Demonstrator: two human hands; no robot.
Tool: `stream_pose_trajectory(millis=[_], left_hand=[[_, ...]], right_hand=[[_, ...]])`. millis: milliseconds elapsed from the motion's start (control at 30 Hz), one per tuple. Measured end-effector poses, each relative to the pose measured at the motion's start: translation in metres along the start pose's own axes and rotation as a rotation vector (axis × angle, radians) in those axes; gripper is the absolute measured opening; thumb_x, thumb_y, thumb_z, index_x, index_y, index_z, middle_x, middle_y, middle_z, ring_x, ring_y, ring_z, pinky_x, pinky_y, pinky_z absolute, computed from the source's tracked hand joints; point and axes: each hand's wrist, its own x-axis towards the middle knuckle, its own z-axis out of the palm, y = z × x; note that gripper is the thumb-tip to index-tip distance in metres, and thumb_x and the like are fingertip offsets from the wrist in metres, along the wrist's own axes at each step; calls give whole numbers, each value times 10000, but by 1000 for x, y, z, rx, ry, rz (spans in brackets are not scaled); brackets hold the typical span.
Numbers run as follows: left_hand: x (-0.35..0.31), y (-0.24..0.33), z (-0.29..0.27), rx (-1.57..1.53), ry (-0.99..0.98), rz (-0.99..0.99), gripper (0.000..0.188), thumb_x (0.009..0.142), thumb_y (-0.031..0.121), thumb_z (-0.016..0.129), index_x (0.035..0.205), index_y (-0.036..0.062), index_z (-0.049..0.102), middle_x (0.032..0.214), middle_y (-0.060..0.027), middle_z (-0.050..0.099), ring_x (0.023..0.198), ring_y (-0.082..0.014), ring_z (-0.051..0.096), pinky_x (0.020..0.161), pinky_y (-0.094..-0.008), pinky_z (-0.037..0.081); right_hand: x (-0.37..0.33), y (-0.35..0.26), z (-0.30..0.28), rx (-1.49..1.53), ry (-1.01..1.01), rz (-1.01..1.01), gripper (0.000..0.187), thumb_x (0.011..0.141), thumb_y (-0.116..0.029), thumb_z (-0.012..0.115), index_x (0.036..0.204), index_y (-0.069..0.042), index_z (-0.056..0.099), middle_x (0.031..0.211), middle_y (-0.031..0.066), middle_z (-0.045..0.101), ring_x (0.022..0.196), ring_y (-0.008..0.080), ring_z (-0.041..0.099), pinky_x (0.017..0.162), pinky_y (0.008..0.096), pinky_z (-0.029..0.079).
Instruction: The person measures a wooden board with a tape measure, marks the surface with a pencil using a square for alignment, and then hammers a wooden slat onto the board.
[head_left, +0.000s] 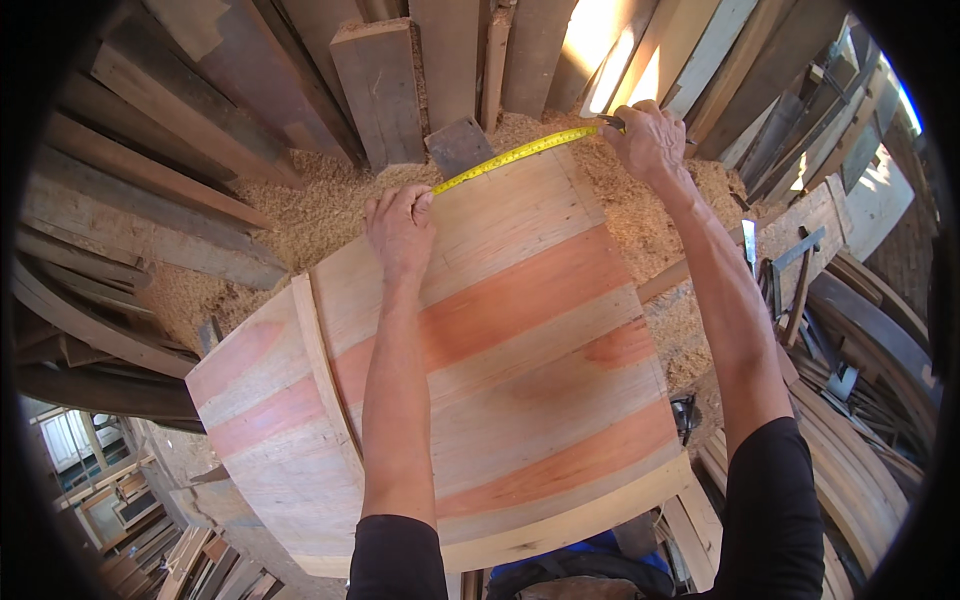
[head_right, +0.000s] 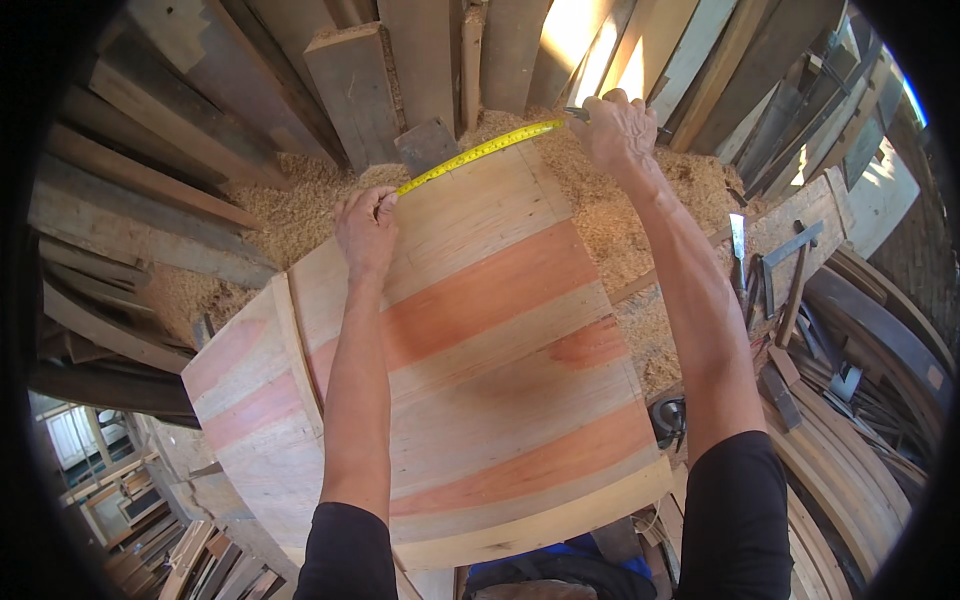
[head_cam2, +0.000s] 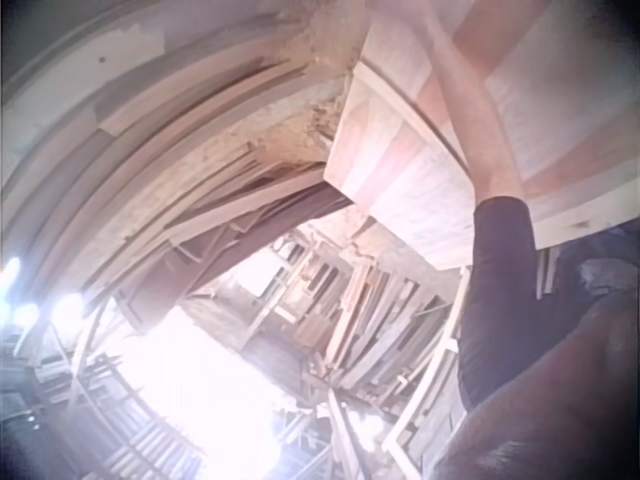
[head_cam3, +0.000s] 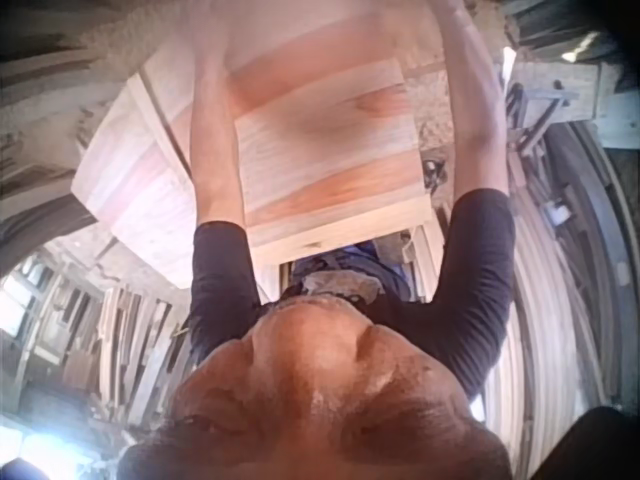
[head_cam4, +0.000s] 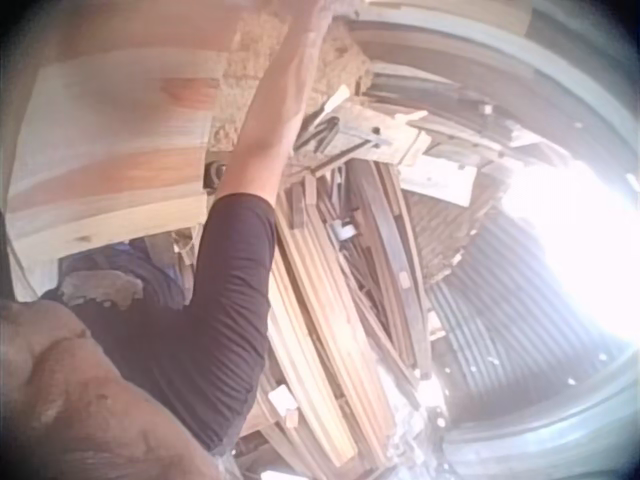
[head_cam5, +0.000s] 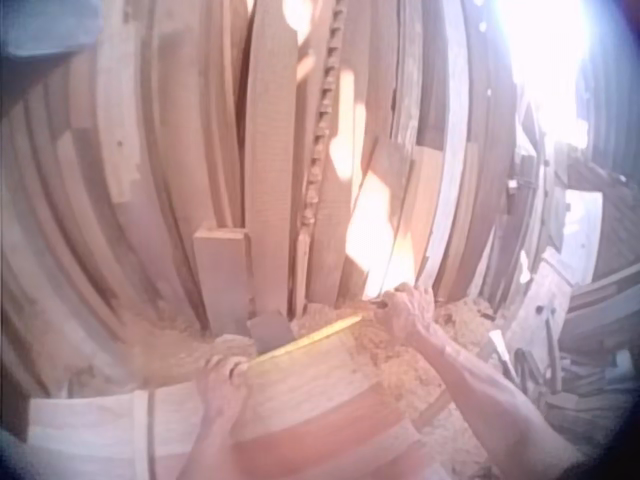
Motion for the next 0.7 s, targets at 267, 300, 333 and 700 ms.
stream_pose_trajectory(millis=[267,300,333,700], left_hand=[[-1,2,-1,17,-38,-51,102,940,293,749,1018,242,790,1051,43,727,1061,-262,583,966,-431,450],[-1,2,-1,19,-37,-51,101,939,291,750,1019,243,790,1052,46,728,1059,-262,584,968,-431,452],[-1,2,-1,20,-37,-50,101,938,289,752,1020,245,790,1054,49,729,1057,-262,586,970,-431,453],[2,-10,6,-70,-11,22,96,925,260,758,1006,226,797,990,18,735,999,-278,594,926,-418,464]], right_hand=[[3,-1,2,3,0,-13,395,969,-496,700,1117,-139,784,1129,120,686,1063,298,652,938,469,465],[4,-1,3,11,-9,-13,393,969,-494,701,1113,-138,785,1125,120,687,1061,297,653,937,467,465],[4,0,3,18,-18,-11,391,970,-493,701,1108,-137,786,1121,120,689,1059,297,653,935,464,464],[5,1,6,12,0,-27,379,950,-494,724,1121,-163,793,1148,110,713,1081,308,660,945,485,469]])
